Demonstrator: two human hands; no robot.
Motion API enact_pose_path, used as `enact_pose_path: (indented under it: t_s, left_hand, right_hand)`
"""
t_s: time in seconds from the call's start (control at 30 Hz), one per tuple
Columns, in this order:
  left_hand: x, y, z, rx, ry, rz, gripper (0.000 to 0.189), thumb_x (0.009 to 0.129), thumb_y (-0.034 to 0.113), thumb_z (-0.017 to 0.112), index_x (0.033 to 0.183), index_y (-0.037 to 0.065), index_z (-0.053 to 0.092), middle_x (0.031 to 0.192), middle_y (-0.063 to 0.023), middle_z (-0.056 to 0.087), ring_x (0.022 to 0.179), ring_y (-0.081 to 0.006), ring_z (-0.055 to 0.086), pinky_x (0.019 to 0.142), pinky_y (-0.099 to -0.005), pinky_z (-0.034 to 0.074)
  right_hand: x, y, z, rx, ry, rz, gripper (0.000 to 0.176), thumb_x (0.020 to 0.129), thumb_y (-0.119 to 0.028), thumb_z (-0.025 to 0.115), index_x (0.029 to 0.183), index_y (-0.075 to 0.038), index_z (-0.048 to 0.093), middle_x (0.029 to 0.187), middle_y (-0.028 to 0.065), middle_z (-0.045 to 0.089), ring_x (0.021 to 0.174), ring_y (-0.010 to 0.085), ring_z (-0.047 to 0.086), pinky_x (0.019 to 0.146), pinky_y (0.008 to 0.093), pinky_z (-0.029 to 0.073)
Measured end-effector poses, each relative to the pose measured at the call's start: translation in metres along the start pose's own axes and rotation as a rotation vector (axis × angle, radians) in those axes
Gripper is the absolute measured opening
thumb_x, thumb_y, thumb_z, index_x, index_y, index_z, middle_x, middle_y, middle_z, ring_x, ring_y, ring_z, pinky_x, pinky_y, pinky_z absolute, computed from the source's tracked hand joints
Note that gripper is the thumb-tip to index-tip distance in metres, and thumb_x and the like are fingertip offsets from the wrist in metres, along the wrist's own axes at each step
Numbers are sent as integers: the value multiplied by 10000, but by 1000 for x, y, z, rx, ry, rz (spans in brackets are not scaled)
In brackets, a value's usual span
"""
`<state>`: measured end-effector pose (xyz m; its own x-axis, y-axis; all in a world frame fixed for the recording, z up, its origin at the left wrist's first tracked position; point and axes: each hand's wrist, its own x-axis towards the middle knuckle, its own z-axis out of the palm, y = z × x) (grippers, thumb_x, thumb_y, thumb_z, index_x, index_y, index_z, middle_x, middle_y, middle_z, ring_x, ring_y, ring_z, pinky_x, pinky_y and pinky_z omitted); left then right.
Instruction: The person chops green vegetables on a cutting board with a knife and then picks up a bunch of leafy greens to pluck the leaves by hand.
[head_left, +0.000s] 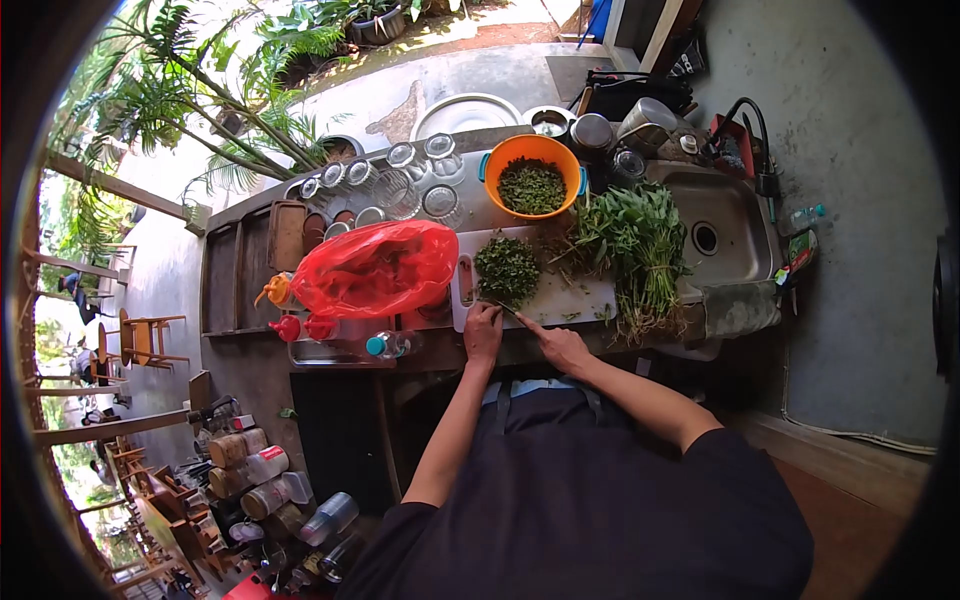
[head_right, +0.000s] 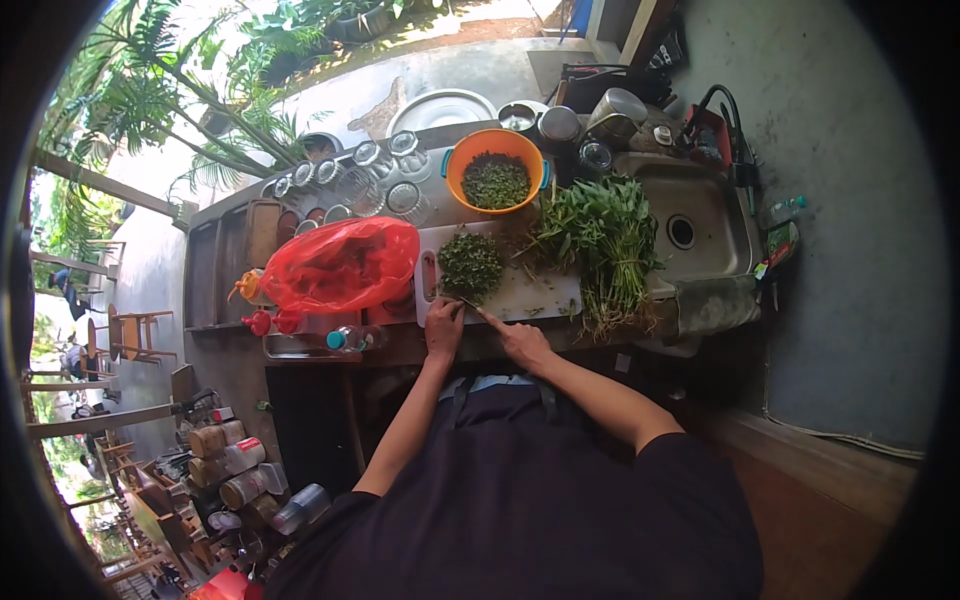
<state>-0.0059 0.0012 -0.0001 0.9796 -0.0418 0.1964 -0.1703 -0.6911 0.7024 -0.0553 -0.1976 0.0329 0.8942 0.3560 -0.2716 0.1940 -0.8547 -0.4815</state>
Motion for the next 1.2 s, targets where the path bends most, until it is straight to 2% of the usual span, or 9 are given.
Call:
enact_pose_path:
  t_s: [0.2,0.27,0.5,0.57,0.67,0.77,0.9,1.07,1.2]
  left_hand:
    - [-1,1,-2,36,21,70,123,830,74,711,931,5,729,892,-141,653,878,-336,643,810,-412,513]
    - [-2,0,-1,-28,-3,-2,114,833,66,710,927,2,726,891,-146,652,878,-339,643,808,-418,509]
    - [0,0,1,-52,-7,-22,96,828,68,707,910,22,729,888,-149,647,882,-345,637,793,-427,506]
    - [1,2,-1,-14,-9,-10,90,821,71,715,895,22,730,901,-140,648,907,-335,629,803,-420,502]
    - [0,2,-1,9,17,-2,91,816,76,723,887,21,733,918,-128,646,933,-321,617,817,-417,498]
    - [-1,-5,1,-10,-7,23,133,805,63,737,931,20,738,932,-132,648,937,-314,619,837,-407,498]
    - [-2,-2,-4,-25,-23,41,149,807,52,730,950,13,734,951,-133,642,946,-312,620,838,-402,501]
    - [-4,-5,-5,-9,-36,122,192,814,31,715,1003,2,721,970,-132,628,969,-309,615,846,-398,501]
    - [-4,-4,-4,-43,-41,91,178,818,22,700,993,5,727,963,-135,631,975,-310,613,846,-400,500]
  right_hand:
    - [-3,4,1,-39,9,-7,755,941,-156,490,1567,-417,157,738,223,656,669,417,657,643,543,532]
    - [-8,6,-4,-69,-24,8,737,954,-173,490,1567,-417,159,726,215,651,656,414,652,634,540,531]
    - [-19,2,-27,-83,-51,21,717,965,-192,493,1566,-411,171,706,205,638,643,412,643,632,543,530]
    - [-17,-7,-36,-50,-102,51,741,947,-164,478,1567,-417,161,741,221,654,687,423,659,682,541,541]
    - [-16,-14,-41,-54,-105,48,723,948,-162,475,1566,-401,186,751,222,659,690,425,660,693,540,543]
    - [-13,-13,-41,-76,-90,28,694,961,-195,492,1565,-384,206,726,210,641,650,406,644,644,535,535]
    - [-7,-12,-38,-65,-71,-5,691,956,-191,491,1561,-383,220,728,212,648,660,403,649,648,531,538]
    - [-5,-10,-27,-65,-100,37,717,950,-182,481,1564,-408,187,716,212,654,653,406,654,631,534,536]
    - [-1,1,-10,-67,-36,12,735,946,-170,477,1566,-415,167,714,214,651,644,408,652,626,534,536]
